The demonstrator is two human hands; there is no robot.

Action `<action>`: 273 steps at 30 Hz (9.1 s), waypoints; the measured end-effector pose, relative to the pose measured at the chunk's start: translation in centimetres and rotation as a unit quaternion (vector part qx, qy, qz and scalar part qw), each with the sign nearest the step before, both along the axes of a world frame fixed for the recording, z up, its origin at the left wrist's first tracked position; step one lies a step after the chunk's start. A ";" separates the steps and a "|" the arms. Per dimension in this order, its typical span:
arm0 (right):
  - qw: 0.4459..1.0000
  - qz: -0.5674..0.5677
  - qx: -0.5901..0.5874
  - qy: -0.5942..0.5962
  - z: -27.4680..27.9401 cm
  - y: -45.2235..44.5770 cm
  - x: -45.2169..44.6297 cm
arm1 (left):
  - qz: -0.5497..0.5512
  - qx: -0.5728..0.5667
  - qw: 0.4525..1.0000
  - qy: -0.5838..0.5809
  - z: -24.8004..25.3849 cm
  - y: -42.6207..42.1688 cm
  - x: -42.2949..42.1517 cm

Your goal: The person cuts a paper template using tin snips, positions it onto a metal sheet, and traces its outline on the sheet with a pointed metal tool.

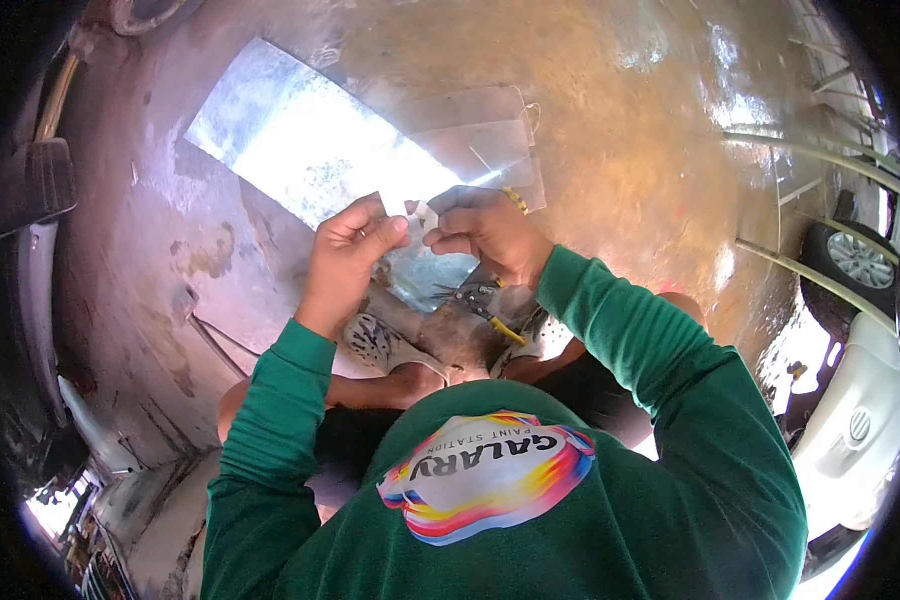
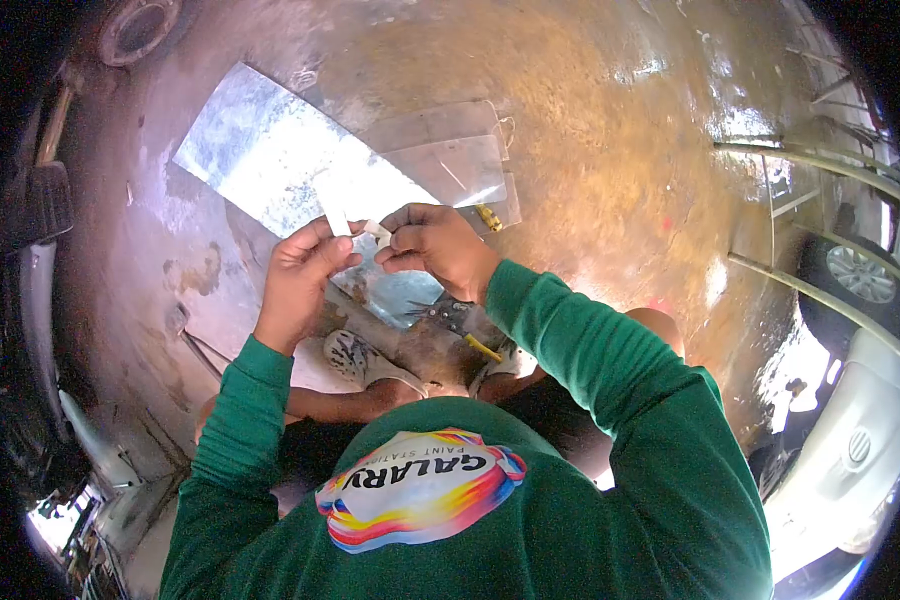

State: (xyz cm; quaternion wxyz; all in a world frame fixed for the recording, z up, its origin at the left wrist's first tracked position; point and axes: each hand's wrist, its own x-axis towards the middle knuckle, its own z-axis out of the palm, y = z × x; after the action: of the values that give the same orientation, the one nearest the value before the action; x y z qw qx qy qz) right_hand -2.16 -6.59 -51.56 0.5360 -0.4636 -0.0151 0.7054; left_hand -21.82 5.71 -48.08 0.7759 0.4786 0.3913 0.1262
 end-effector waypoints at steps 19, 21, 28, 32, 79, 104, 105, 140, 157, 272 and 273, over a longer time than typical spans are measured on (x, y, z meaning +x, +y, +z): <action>0.994 -0.022 0.057 -0.096 -0.4 0.9 1.5 | 0.027 -0.062 0.998 0.003 -0.7 0.5 -0.8; 0.991 -0.012 0.055 -0.124 -0.3 1.2 1.8 | 0.024 -0.072 0.997 -0.001 -0.8 0.7 -1.0; 0.968 0.049 0.071 -0.237 0.3 1.4 2.7 | 0.028 -0.093 0.995 -0.005 -0.5 0.9 -1.0; 0.963 0.062 0.080 -0.249 0.4 1.3 2.9 | 0.031 -0.092 0.995 0.008 0.4 1.0 -0.6; 0.968 0.040 0.098 -0.226 -0.6 0.9 2.8 | 0.032 -0.134 0.990 -0.031 0.9 2.1 -1.5; 0.965 0.032 0.097 -0.241 -0.6 1.0 2.8 | 0.055 -0.200 0.975 -0.076 1.5 1.7 -1.0; 0.965 0.029 0.101 -0.239 -0.5 1.0 2.8 | 0.054 -0.200 0.975 -0.076 1.5 1.7 -1.0; 0.970 0.050 0.093 -0.217 -0.4 0.9 2.9 | 0.059 -0.181 0.981 -0.049 1.6 1.6 -0.9; 0.930 0.212 0.144 -0.262 0.0 0.0 2.1 | 0.135 -0.199 0.971 0.000 1.5 2.9 -0.4; 0.637 0.194 0.193 -0.721 2.7 0.2 1.6 | 0.003 0.072 0.996 0.057 0.8 3.5 -1.9; 0.637 0.194 0.193 -0.721 2.7 0.1 1.6 | 0.006 0.071 0.996 0.054 0.8 3.5 -1.9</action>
State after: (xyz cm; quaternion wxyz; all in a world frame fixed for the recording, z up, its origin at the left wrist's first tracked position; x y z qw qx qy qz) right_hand -0.56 -6.44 -48.85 0.2828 -0.6975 -0.6217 0.2166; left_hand -23.75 9.17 -47.25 0.7169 0.5362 0.4255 0.1320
